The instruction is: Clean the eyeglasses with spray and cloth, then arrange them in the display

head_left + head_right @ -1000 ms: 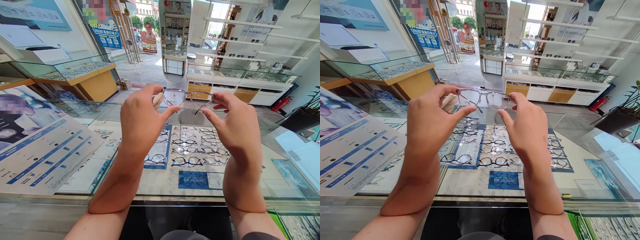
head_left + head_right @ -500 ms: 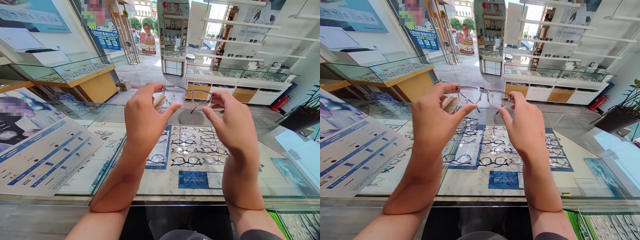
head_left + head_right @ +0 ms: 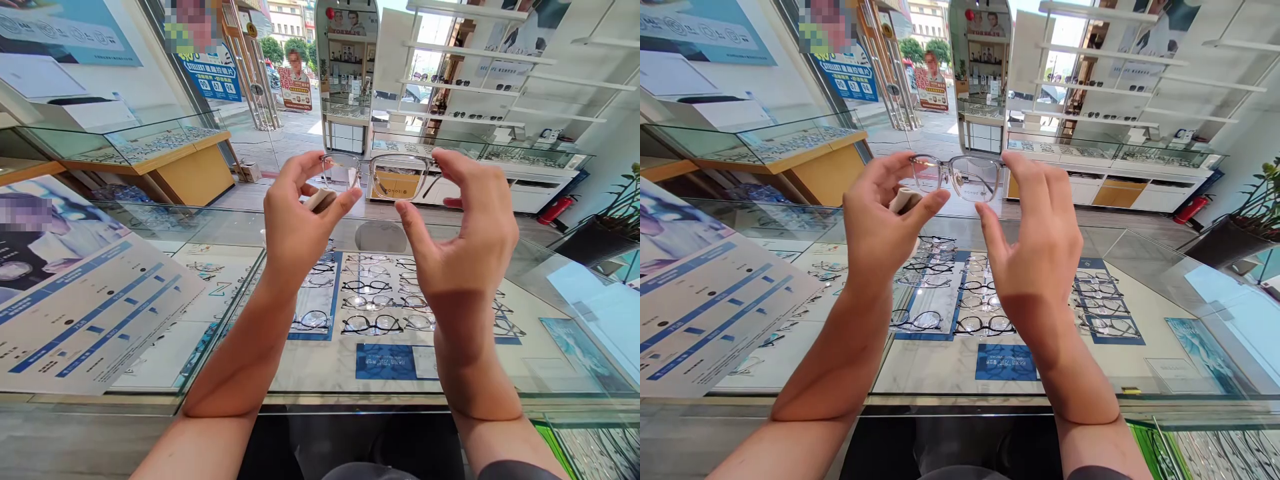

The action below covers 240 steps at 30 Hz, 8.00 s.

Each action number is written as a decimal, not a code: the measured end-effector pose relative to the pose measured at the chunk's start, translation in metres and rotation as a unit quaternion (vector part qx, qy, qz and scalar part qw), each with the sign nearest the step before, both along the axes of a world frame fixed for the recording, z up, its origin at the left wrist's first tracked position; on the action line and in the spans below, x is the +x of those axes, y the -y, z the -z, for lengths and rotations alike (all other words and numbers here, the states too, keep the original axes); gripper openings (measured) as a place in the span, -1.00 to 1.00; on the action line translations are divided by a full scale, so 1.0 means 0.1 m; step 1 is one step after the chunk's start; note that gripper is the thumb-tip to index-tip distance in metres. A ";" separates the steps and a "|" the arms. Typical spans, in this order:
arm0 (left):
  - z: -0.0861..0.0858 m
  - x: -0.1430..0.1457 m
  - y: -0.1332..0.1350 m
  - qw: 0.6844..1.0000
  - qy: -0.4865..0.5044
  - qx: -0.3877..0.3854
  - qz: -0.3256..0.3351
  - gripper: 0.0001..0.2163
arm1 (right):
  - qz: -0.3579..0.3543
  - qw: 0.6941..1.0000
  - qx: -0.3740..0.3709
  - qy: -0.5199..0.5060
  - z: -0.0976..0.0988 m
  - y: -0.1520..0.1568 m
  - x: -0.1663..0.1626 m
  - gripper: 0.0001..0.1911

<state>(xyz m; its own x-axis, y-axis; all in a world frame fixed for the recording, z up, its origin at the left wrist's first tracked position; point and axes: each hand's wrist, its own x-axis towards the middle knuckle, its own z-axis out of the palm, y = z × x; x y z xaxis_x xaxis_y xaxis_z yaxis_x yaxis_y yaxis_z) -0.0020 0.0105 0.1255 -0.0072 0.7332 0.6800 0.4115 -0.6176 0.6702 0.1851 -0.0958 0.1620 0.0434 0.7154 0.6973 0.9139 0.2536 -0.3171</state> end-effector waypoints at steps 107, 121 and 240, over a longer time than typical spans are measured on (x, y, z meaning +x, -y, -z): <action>-0.05 0.21 0.11 0.550 0.357 -0.542 0.526 -0.64 | -0.344 0.914 0.123 -0.177 0.34 -0.56 0.22 -0.83; 0.01 -0.27 0.04 0.770 0.255 -0.451 0.372 -0.62 | -0.324 0.906 0.112 -0.246 0.19 -0.17 0.01 -0.92; 1.35 -0.42 -0.24 0.895 0.070 -0.336 0.287 -0.60 | -0.272 0.921 -0.175 -0.217 1.53 -0.57 -0.10 -0.75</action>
<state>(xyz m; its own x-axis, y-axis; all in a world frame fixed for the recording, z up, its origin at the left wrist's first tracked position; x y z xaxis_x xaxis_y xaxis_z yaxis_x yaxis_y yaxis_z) -0.0442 0.0345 -0.0099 0.4501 0.8865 0.1073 0.0384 -0.1392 0.9895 0.1755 -0.0384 0.0091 -0.1685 0.8913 0.4209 0.4498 0.4495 -0.7718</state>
